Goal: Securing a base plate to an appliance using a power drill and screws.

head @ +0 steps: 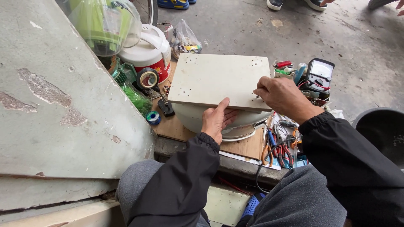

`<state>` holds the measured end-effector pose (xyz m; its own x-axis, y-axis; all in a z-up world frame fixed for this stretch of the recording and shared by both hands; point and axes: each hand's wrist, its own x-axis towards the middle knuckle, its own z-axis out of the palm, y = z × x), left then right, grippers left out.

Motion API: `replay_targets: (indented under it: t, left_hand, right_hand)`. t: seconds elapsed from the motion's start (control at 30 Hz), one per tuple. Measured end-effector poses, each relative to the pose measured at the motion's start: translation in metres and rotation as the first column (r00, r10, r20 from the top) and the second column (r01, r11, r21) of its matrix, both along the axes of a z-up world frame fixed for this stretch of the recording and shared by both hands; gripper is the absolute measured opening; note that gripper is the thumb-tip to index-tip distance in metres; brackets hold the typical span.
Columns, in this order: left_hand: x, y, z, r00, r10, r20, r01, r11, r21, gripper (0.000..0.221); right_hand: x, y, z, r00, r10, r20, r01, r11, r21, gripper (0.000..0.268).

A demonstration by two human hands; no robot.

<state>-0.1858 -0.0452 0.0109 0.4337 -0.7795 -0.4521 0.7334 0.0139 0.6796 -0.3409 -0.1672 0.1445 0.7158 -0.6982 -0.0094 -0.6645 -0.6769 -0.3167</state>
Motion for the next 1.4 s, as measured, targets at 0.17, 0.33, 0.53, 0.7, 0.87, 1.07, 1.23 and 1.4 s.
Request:
replay_targets:
  t: [0.17, 0.33, 0.53, 0.7, 0.87, 1.07, 1.23, 1.4]
  left_hand:
    - [0.005, 0.001, 0.014, 1.000, -0.004, -0.008, 0.004, 1.000, 0.012, 0.068]
    - [0.014, -0.008, 0.046, 0.999, 0.007, 0.046, -0.003, 0.997, -0.073, 0.065]
    - [0.012, -0.012, 0.043, 1.000, 0.002, 0.024, 0.000, 0.998, -0.065, 0.066]
    - [0.013, -0.012, 0.039, 1.000, -0.006, 0.026, 0.008, 0.997, -0.080, 0.067]
    - [0.015, -0.012, 0.042, 1.000, -0.014, 0.021, 0.016, 0.997, -0.080, 0.068]
    - [0.015, -0.014, 0.038, 1.000, -0.012, 0.018, 0.014, 0.996, -0.090, 0.068]
    - [0.014, -0.011, 0.040, 1.000, -0.016, 0.012, 0.017, 0.996, -0.086, 0.068]
    - [0.014, -0.011, 0.039, 1.000, -0.026, 0.017, 0.027, 0.997, -0.075, 0.068]
  right_hand:
    - [0.004, -0.021, -0.014, 0.991, -0.004, -0.137, -0.006, 0.998, -0.070, 0.022]
    - [0.013, -0.015, 0.027, 0.997, -0.027, -0.075, 0.019, 0.995, -0.102, 0.021]
    - [0.014, -0.019, 0.026, 0.997, -0.035, -0.064, 0.030, 0.997, -0.072, 0.020]
    - [0.012, -0.020, 0.026, 0.999, -0.031, -0.035, 0.030, 0.998, -0.047, 0.019]
    - [0.013, -0.023, 0.025, 0.999, -0.019, -0.027, 0.017, 0.999, -0.048, 0.019]
    - [0.012, -0.023, 0.023, 1.000, -0.018, -0.018, 0.017, 0.998, -0.061, 0.018]
    - [0.012, -0.023, 0.024, 1.000, -0.021, -0.019, 0.019, 0.998, -0.061, 0.018]
    - [0.011, -0.022, 0.022, 1.000, -0.018, -0.008, 0.018, 0.998, -0.058, 0.016]
